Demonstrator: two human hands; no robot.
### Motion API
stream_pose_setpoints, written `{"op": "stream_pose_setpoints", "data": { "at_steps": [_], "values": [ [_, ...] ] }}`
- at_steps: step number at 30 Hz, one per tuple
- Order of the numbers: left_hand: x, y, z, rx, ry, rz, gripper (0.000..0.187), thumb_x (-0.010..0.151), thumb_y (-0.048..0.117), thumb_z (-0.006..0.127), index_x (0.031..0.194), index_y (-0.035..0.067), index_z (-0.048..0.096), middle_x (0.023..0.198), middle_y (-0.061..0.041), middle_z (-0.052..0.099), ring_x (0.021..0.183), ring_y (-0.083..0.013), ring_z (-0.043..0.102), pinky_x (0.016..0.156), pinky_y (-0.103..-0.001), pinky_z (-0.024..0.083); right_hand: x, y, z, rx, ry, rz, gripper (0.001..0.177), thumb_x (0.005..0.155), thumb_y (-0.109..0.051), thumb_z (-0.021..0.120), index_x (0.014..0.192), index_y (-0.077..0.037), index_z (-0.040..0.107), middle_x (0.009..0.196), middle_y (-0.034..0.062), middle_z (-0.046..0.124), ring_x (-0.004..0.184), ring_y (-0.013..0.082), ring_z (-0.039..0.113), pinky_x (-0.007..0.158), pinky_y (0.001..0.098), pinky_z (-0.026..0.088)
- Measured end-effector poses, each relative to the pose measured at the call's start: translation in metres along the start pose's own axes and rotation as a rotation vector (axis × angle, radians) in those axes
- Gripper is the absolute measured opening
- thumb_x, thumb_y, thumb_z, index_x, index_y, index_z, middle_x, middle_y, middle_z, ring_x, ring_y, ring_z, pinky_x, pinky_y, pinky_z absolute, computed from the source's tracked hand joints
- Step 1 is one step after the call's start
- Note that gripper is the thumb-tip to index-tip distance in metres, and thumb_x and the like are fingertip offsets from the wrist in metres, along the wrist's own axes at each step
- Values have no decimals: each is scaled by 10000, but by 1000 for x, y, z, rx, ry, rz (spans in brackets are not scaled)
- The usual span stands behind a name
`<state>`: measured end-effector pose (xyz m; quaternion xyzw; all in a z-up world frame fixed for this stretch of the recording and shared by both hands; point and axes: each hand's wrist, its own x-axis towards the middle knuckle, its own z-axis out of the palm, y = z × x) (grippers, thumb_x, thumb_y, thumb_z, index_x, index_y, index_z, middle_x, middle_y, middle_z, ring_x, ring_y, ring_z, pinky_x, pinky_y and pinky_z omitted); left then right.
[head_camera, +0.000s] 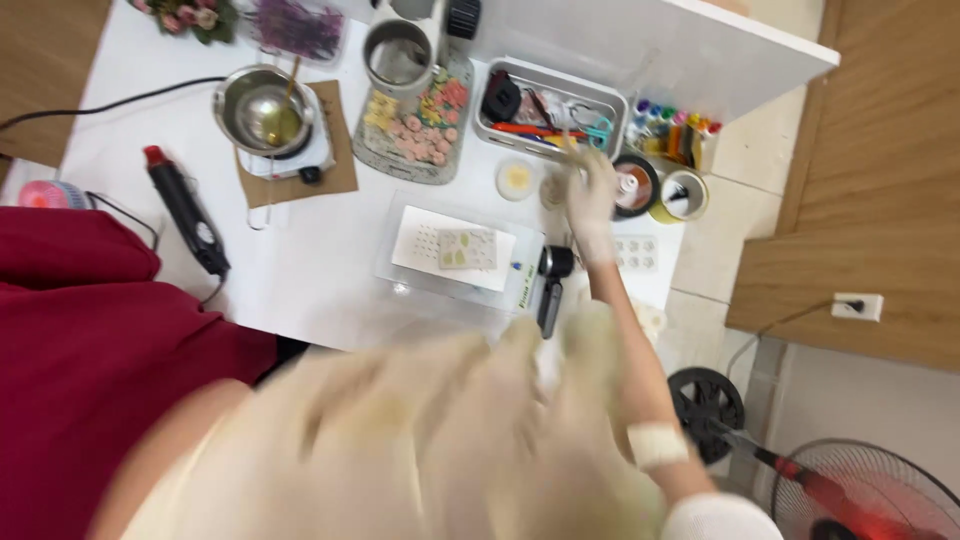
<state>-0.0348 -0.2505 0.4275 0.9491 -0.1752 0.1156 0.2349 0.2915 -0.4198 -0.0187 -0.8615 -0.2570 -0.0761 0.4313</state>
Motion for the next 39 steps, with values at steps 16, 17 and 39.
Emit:
{"op": "stream_pose_setpoints", "data": {
  "at_steps": [16,17,39],
  "values": [
    [-34,-190,258,-113,-135,-739,1180,630,363,927,1571,18,304,1629,-283,210,1507,-409,178,1150,-557,185,-190,-107,-40,321,13,623,385,1015,-108,612,1384,-12,561,1198,96,698,1062,165,659,942,299,524],
    [-40,-195,276,-119,-139,-732,1180,630,363,927,1571,18,304,1629,-283,210,1507,-409,178,1150,-557,185,-180,-109,-32,315,19,627,385,1015,-108,612,1384,-12,561,1198,96,698,1062,165,659,942,299,524],
    [-25,-166,265,-1300,315,-590,729,818,-51,802,1428,39,413,1361,-117,591,1191,-190,648,1018,-337,561,-98,-202,-39,1198,-10,990,373,1031,-168,587,1381,-40,570,1189,63,688,986,146,659,874,307,548]
  ]
}}
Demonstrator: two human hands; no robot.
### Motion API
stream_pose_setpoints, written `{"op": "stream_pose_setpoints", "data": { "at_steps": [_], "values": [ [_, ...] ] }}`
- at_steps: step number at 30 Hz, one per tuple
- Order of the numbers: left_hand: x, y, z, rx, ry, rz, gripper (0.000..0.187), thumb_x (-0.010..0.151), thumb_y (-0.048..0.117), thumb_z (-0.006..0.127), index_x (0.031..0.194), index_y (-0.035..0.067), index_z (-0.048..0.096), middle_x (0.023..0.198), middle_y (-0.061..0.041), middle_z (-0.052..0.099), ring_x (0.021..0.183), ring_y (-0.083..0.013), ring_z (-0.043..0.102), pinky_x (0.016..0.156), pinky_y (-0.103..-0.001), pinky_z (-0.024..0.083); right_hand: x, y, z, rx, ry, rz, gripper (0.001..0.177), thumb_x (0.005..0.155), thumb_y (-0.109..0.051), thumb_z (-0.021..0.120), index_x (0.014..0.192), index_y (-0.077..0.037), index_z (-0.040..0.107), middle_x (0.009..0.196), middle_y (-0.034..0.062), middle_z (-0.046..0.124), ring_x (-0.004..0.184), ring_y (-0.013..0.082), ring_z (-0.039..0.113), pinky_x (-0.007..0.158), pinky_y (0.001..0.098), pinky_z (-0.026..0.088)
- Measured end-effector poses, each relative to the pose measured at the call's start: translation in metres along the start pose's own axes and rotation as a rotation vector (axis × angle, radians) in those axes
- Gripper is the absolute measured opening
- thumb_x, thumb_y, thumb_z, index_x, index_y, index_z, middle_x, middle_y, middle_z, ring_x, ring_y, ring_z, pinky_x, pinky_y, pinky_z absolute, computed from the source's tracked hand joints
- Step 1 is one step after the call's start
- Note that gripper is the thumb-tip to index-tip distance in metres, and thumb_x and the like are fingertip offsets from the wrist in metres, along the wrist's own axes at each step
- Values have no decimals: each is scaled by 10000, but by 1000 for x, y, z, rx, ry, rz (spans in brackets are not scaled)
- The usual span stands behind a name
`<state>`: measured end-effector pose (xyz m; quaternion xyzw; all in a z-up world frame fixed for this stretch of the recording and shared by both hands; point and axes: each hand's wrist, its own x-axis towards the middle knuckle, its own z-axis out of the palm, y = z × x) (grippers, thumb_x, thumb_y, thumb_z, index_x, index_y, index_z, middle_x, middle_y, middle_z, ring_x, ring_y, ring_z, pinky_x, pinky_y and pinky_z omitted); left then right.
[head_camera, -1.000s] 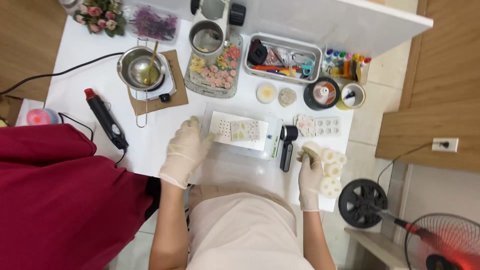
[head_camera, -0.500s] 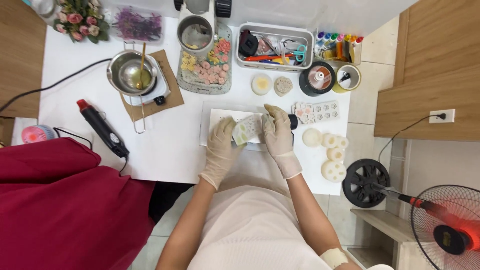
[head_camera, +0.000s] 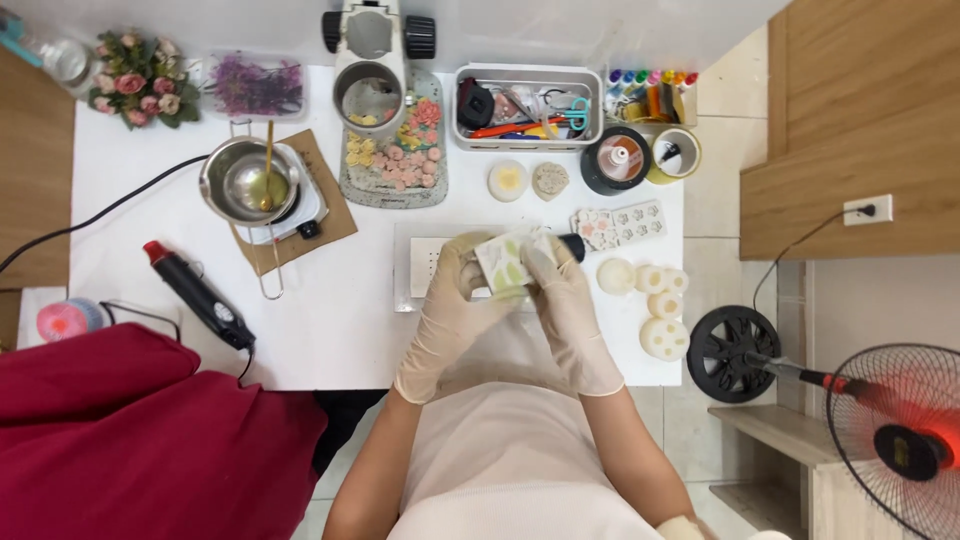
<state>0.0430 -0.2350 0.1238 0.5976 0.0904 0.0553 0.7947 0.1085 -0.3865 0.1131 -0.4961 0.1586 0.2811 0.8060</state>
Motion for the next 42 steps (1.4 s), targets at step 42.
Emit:
{"op": "stream_pose_setpoints", "data": {
  "at_steps": [42],
  "values": [
    [27,92,80,-501,141,-110,200,1058,244,618,1139,72,678,895,23,698,736,-41,615,649,-218,514,-91,-109,73,-585,140,-952,410,982,24,724,1340,-101,568,1347,65,499,1183,105,544,984,263,502]
  ]
}}
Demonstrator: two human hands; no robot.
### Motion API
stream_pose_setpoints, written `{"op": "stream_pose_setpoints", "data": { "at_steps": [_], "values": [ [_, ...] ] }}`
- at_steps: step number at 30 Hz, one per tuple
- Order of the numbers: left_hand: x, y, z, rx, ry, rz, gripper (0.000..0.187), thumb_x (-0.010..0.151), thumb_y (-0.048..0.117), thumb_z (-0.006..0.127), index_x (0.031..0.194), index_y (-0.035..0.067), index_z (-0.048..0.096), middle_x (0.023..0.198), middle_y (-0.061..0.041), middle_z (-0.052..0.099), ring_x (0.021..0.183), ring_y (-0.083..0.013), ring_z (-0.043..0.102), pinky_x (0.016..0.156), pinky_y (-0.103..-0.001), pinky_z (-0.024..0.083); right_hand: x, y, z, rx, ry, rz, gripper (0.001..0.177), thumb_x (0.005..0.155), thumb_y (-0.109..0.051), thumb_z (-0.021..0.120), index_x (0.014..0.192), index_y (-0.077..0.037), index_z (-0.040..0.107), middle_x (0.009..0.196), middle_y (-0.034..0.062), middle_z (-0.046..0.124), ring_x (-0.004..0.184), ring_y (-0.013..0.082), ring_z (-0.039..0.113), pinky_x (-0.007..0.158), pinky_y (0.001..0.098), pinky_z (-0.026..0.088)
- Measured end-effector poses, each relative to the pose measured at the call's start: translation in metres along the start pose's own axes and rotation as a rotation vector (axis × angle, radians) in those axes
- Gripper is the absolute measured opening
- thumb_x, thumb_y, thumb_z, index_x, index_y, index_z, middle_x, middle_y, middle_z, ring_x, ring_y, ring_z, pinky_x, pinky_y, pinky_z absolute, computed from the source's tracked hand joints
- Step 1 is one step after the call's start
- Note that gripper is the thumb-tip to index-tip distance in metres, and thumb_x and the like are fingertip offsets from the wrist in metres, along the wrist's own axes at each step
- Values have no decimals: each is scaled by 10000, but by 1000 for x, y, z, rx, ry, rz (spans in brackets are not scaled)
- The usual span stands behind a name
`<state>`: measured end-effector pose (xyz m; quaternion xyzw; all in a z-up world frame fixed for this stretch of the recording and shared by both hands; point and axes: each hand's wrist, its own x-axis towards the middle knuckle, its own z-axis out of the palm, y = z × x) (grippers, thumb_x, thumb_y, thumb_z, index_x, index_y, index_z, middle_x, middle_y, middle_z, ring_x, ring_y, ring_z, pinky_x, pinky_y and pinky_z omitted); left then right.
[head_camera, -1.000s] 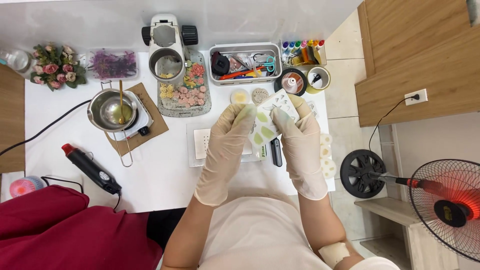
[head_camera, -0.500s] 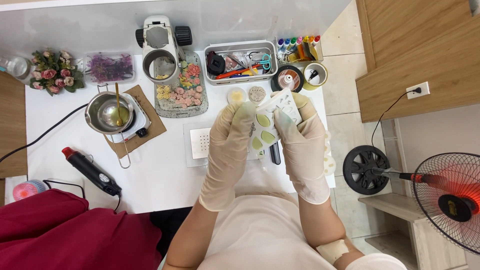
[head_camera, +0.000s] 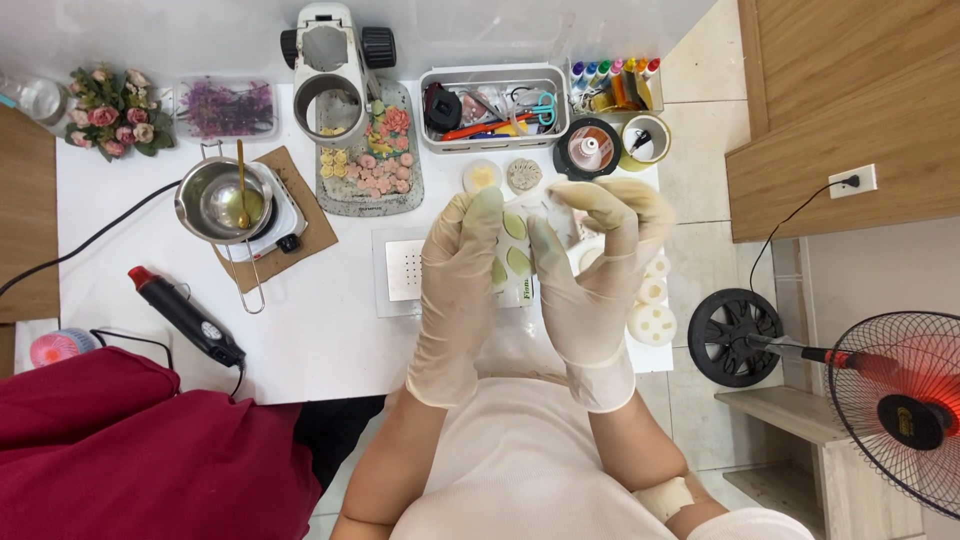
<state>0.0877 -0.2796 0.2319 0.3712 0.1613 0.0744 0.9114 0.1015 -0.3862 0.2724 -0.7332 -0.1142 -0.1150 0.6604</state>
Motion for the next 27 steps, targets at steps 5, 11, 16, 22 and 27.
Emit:
{"op": "stream_pose_setpoints", "data": {
  "at_steps": [5,11,16,22,27],
  "values": [
    [-3,-3,-6,-55,22,-6,176,1075,246,611,1059,81,669,848,9,690,675,-56,605,610,-223,491,-3,2,1,-307,-22,-242,346,930,87,772,1202,-94,656,1262,109,481,1026,125,533,823,259,503],
    [-5,8,-9,-37,78,27,203,1077,274,625,1043,79,671,857,24,685,681,-37,592,594,-208,477,-7,0,0,-97,-118,-104,367,1008,88,715,1343,-33,625,1175,34,726,983,67,651,892,231,549],
    [-11,15,-9,15,95,32,221,1057,292,622,1026,81,680,854,36,680,711,-18,590,614,-204,497,-7,-2,-1,-50,-234,-46,431,906,70,802,1304,15,646,1235,92,713,1114,125,697,1000,262,571],
    [-11,11,-13,123,57,63,255,1068,322,627,1009,78,672,830,72,610,711,4,520,606,-187,454,-5,3,-5,41,-218,169,384,904,68,786,1274,44,683,1160,100,751,1045,124,726,946,263,594],
    [-10,12,-13,181,44,62,237,1051,305,624,981,80,653,822,71,591,697,4,492,590,-194,430,-3,9,-5,74,-193,222,371,885,58,799,1242,47,698,1148,92,749,1027,122,719,939,264,593]
  ]
}}
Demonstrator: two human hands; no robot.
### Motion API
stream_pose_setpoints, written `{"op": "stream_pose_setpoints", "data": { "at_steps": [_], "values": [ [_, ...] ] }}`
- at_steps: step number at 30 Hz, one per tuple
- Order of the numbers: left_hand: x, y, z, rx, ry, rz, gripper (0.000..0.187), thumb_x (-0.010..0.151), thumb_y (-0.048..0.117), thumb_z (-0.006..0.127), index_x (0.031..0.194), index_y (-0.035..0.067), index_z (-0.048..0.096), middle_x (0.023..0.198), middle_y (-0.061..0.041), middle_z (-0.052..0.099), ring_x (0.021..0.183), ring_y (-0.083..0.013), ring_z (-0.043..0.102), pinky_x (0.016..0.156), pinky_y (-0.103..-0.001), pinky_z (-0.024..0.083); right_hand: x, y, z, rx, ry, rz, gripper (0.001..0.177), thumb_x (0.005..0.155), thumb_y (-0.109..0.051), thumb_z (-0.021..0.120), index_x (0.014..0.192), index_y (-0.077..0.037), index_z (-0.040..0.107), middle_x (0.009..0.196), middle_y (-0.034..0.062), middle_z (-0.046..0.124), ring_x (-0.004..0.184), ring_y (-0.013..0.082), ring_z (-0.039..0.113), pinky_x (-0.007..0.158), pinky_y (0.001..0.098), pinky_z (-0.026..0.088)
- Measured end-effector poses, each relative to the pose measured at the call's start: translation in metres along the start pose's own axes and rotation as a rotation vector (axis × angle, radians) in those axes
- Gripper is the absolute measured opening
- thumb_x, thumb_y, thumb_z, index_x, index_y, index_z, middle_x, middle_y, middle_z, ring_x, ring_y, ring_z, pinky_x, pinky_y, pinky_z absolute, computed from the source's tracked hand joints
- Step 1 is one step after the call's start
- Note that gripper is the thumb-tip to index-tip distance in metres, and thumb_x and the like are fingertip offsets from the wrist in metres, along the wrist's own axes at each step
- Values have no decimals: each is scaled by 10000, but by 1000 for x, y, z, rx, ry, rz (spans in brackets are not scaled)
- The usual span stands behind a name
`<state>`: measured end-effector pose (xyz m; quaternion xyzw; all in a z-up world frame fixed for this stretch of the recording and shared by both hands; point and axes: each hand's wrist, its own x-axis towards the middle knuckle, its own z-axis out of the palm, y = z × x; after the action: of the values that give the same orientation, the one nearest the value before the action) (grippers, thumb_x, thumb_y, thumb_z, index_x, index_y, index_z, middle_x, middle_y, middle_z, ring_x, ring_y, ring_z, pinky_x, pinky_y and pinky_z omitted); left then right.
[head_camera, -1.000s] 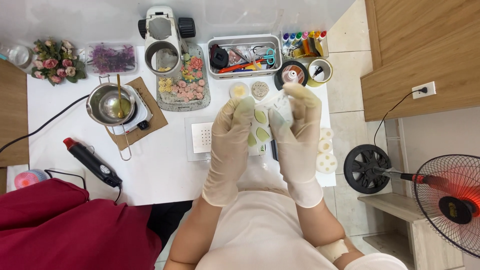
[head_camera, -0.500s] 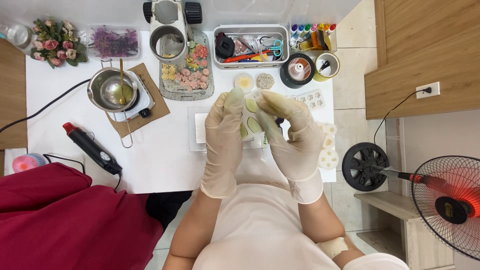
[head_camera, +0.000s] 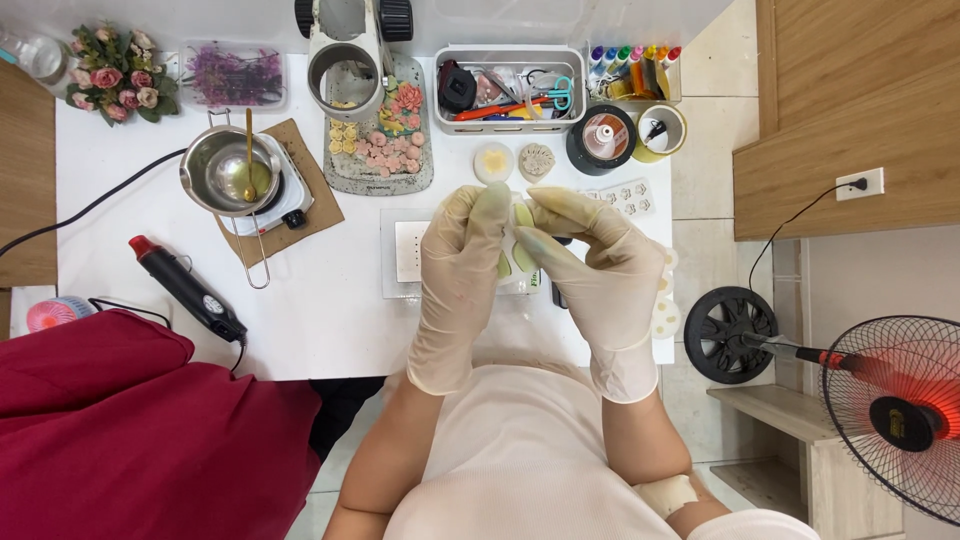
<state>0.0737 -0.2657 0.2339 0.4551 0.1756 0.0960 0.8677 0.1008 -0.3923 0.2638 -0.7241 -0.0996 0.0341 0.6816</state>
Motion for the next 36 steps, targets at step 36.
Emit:
{"op": "stream_pose_setpoints", "data": {
  "at_steps": [36],
  "values": [
    [9,-13,-17,336,76,71,263,1060,283,596,967,40,640,778,63,556,675,-11,454,561,-206,411,27,38,-7,309,-14,362,360,864,56,731,1223,23,723,1080,129,782,961,138,754,897,259,595]
  ]
}}
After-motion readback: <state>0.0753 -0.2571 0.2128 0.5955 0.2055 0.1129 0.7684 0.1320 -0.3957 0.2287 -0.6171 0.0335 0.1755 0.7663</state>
